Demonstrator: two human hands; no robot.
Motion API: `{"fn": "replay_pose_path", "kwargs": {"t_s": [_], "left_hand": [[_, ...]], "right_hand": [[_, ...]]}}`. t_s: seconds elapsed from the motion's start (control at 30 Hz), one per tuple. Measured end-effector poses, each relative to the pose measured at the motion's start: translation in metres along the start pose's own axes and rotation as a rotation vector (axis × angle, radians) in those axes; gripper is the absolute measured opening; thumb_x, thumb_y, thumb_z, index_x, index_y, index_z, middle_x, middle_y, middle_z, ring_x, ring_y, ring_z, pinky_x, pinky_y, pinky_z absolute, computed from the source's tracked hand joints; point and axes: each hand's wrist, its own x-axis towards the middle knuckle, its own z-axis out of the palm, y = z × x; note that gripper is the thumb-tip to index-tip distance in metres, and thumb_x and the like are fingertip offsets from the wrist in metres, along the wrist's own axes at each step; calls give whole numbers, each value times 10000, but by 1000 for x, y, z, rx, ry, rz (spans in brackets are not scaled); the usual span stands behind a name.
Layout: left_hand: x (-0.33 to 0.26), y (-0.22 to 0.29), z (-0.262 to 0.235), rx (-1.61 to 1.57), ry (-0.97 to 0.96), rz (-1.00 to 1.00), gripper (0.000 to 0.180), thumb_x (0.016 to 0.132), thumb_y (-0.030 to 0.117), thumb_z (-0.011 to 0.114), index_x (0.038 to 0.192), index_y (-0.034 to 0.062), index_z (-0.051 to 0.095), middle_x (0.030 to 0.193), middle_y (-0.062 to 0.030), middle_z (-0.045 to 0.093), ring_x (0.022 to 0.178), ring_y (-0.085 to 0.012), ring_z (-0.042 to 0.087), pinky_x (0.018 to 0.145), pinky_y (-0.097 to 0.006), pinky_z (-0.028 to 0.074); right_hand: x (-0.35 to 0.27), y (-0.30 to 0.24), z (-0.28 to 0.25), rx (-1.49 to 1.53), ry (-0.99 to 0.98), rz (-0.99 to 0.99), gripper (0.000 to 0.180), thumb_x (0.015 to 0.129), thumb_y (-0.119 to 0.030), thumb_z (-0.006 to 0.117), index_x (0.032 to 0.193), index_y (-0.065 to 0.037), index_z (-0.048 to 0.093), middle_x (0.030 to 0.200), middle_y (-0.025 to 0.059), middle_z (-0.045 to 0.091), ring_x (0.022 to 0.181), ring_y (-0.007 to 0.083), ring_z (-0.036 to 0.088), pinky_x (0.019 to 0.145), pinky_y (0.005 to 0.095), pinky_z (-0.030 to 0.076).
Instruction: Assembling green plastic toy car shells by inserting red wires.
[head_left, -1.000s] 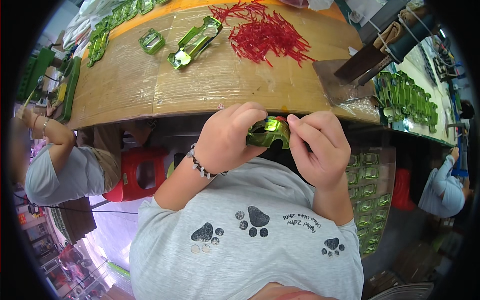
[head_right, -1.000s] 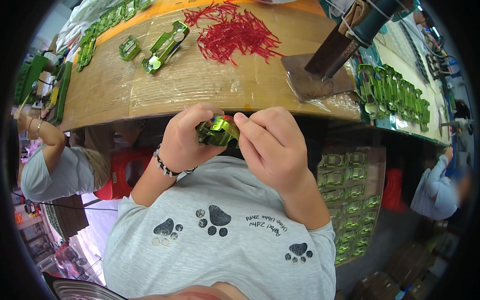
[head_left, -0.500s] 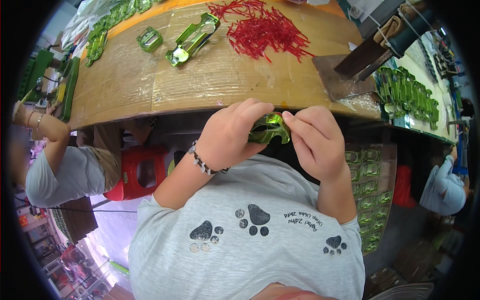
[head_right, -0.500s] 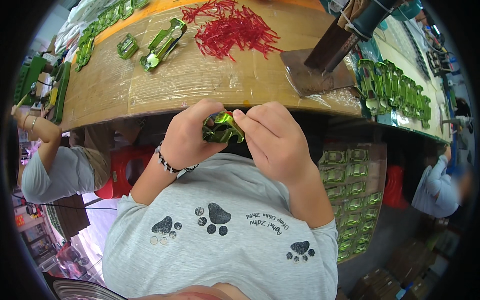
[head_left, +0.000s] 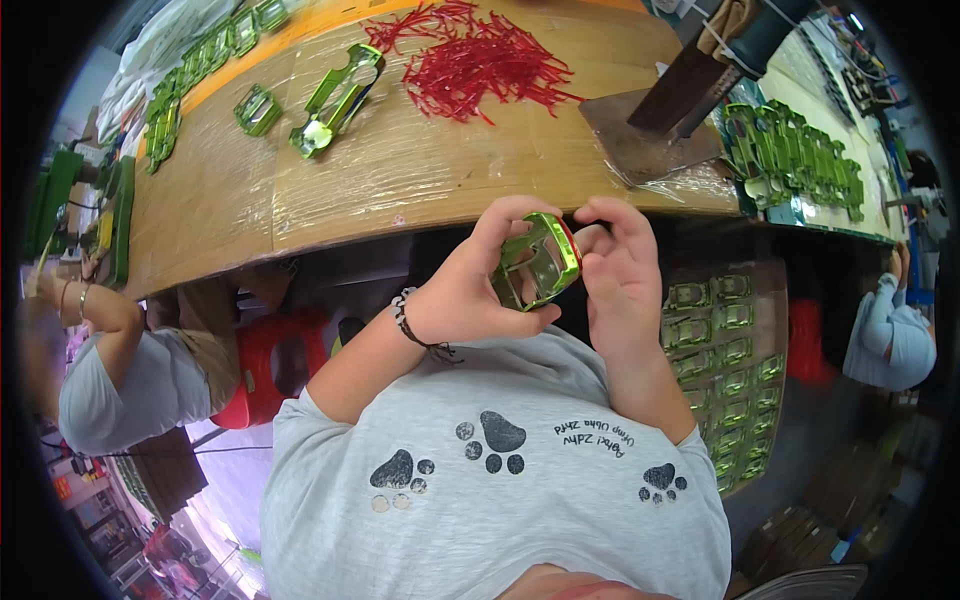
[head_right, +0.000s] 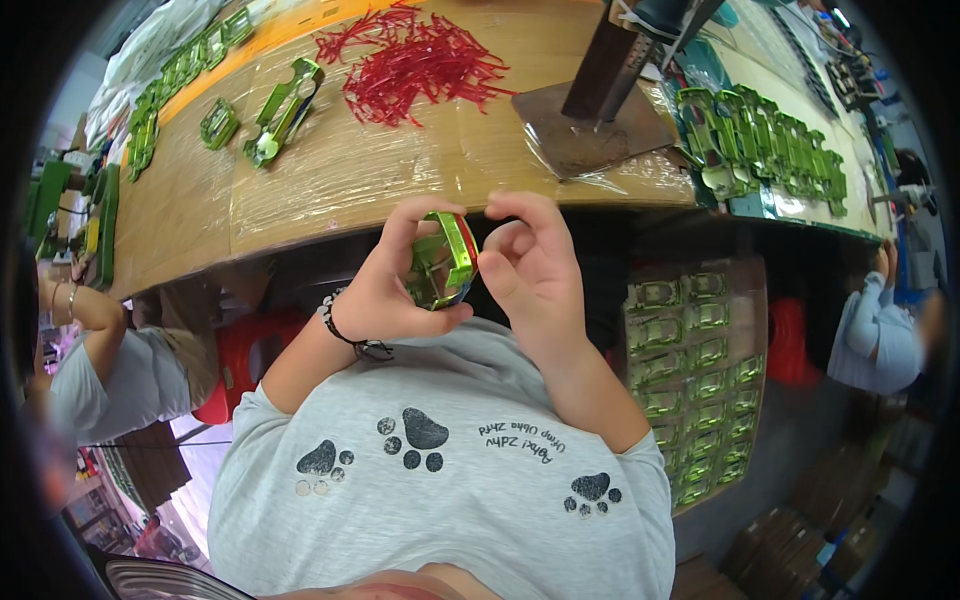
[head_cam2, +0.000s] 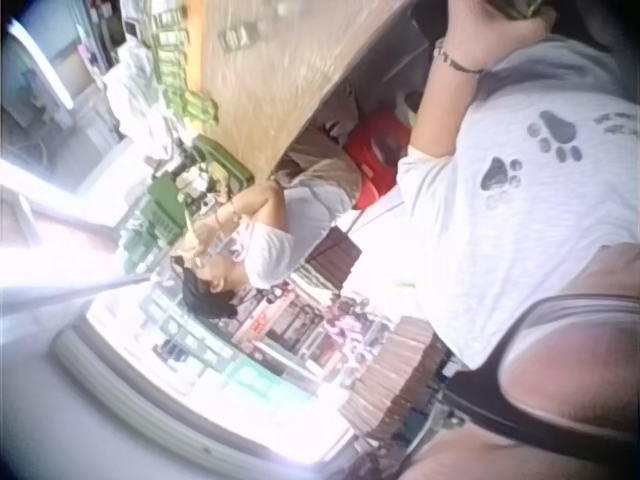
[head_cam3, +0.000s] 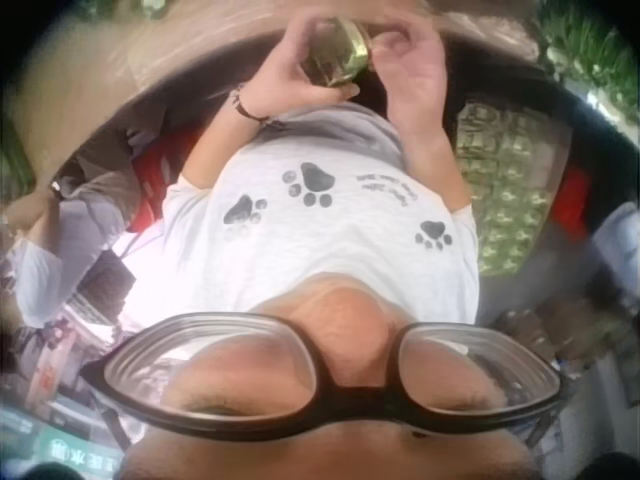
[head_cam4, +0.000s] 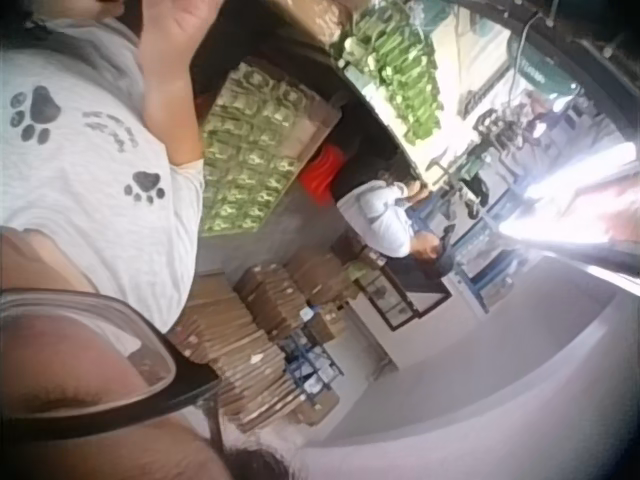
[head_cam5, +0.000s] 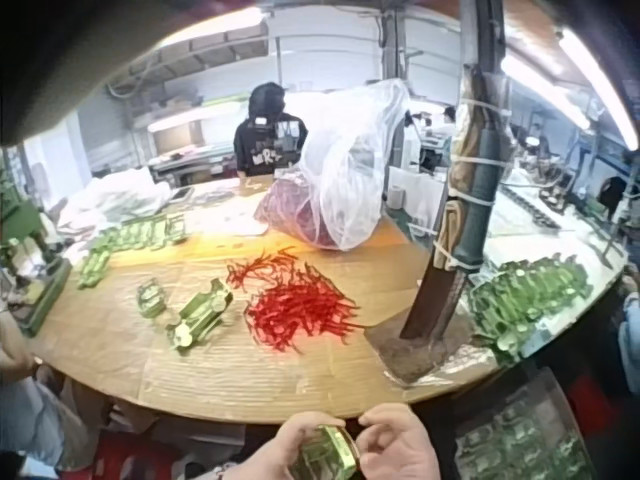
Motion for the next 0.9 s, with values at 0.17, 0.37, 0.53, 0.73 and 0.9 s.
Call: {"fn": "replay_pose_path", "kwargs": {"t_s": [0.17,0.37,0.53,0.73,0.9], "left_hand": [[22,4,16,-212,26,-139,806,730,55,785,1382,56,312,1193,-80,542,1126,-142,527,966,-311,450],[38,17,27,-174,-157,-455,728,883,225,693,1440,24,269,1258,-124,528,1148,-167,548,932,-317,483],[56,21,23,-792,-98,-637,587,975,145,475,1496,17,235,1296,-147,542,1042,-229,648,851,-329,547],[85,29,14,-910,-176,-434,567,942,50,453,1469,-71,282,1205,-131,608,944,-144,645,809,-268,543],[101,30,21,-849,-128,-380,549,966,62,460,1467,-78,285,1183,-104,608,862,-92,613,762,-230,525]], "right_hand": [[-8,-9,-11,-855,-185,-393,1070,601,-417,920,1417,-44,335,1424,168,378,1206,281,485,909,348,463],[-21,-5,-24,-424,-69,-111,1170,618,-157,897,1482,-60,114,1422,158,331,1291,260,423,1019,392,406],[-22,-13,-39,103,108,82,1113,667,-266,898,1470,-71,152,1415,129,355,1302,266,429,1056,435,428],[4,-36,-37,149,178,84,1057,703,-350,872,1460,-49,199,1345,121,421,1249,261,488,999,475,503],[21,-42,-43,200,192,31,1004,739,-433,832,1444,-28,242,1296,114,479,1175,252,559,946,434,539]]}}
